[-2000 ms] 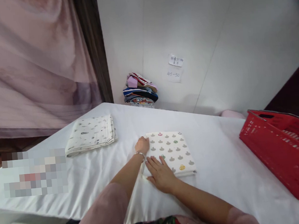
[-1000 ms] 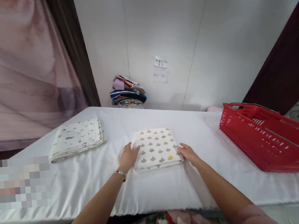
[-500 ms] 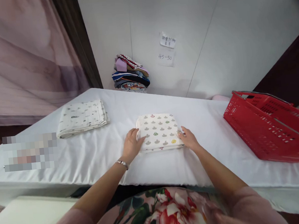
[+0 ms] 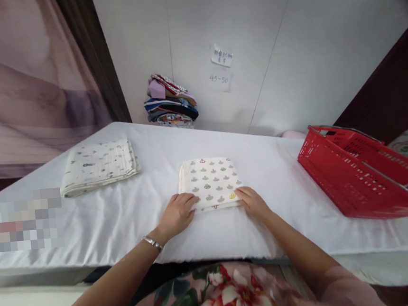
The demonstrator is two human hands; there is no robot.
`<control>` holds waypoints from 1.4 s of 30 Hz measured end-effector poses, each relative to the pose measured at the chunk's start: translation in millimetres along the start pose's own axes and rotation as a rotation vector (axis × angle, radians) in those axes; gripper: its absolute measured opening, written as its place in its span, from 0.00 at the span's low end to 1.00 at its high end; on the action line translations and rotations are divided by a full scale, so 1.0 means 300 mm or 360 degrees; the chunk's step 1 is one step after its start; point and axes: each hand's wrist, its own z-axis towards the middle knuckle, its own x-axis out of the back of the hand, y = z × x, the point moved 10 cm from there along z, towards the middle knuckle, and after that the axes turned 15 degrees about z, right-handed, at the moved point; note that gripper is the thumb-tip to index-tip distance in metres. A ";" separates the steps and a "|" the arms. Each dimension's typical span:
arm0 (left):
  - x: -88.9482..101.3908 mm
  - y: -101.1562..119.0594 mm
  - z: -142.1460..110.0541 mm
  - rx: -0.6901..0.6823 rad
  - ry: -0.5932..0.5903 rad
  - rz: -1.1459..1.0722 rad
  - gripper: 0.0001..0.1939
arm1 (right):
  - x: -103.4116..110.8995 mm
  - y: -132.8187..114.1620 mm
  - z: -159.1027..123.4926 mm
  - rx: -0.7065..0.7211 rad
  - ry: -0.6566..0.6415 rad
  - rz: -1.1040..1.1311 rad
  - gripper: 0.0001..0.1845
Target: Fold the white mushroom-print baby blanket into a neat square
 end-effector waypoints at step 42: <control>-0.175 -0.299 0.395 0.0583 -0.0213 0.0254 0.24 | -0.349 -0.308 0.288 -0.0062 -0.0675 0.0278 0.31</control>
